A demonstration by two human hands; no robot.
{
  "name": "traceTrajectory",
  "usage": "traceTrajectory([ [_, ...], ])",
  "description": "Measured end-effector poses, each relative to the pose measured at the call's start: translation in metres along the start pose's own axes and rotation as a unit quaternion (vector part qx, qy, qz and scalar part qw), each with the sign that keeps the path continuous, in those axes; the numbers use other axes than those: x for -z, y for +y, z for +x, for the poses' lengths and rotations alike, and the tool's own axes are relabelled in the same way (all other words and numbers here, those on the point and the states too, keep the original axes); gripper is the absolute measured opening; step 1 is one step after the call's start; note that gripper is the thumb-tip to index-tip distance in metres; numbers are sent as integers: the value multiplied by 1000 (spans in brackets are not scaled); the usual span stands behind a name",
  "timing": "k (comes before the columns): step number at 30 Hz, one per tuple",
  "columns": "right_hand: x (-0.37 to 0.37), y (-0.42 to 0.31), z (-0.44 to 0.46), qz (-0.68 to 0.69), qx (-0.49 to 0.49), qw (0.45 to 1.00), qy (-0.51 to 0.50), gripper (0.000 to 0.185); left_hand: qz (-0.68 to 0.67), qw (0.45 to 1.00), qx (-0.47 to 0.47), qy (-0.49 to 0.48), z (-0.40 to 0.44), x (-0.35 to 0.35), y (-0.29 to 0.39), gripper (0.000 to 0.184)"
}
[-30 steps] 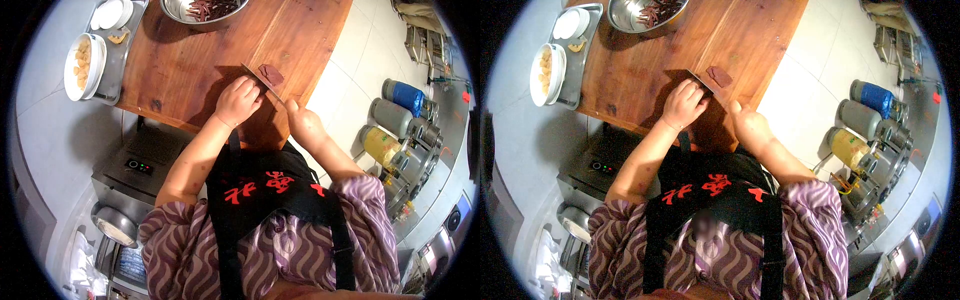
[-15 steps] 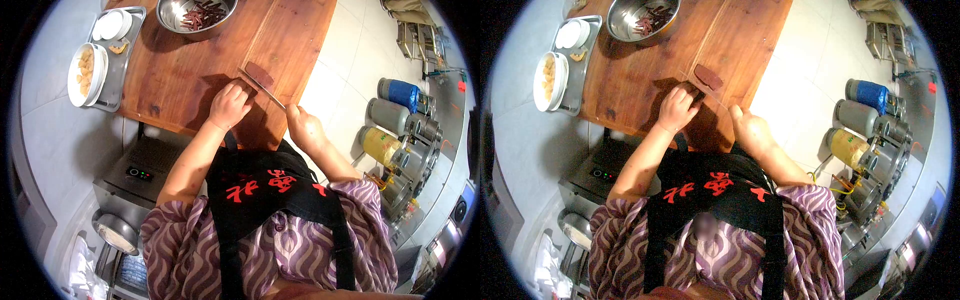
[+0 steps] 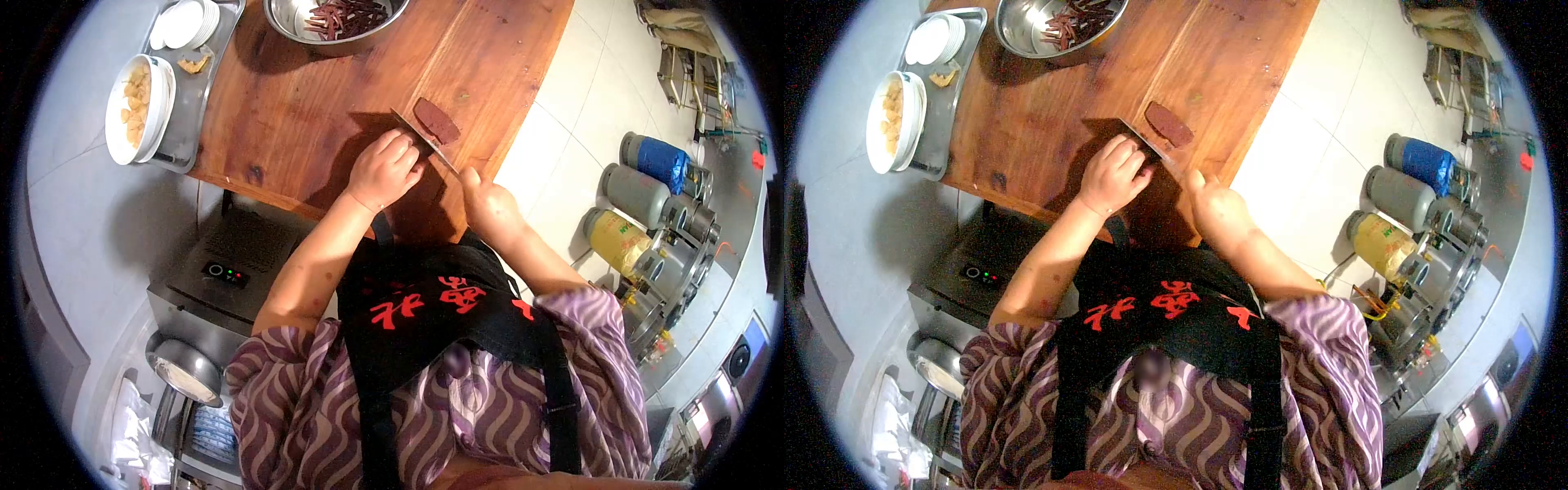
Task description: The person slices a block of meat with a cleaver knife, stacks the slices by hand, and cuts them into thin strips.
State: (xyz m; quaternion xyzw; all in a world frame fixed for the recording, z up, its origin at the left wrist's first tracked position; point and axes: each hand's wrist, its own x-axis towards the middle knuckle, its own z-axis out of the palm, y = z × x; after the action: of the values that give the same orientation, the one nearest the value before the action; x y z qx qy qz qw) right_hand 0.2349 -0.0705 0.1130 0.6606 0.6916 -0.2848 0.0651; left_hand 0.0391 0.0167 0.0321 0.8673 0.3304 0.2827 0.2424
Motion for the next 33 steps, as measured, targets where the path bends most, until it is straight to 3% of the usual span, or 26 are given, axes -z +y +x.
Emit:
traceTrajectory([
  [7,-18,12,27,66,15,994,85,14,11,1000,0,27,2,-1,5,23],
  [11,9,1,5,39,-10,996,76,16,21,1000,13,16,-4,2,7,24],
  [14,16,-3,-14,15,7,997,81,19,51,997,33,-55,-10,4,4,27],
  [15,18,-4,-20,11,15,996,84,20,37,999,13,-6,-6,6,8,30],
  [23,30,-7,-39,-32,8,999,-3,24,19,999,-9,37,-1,6,7,25],
  [27,27,-10,-22,-19,15,1000,-4,25,22,999,18,-26,-8,4,2,27],
  [33,-25,7,20,12,32,997,65,22,6,1000,5,21,-3,2,3,24],
])
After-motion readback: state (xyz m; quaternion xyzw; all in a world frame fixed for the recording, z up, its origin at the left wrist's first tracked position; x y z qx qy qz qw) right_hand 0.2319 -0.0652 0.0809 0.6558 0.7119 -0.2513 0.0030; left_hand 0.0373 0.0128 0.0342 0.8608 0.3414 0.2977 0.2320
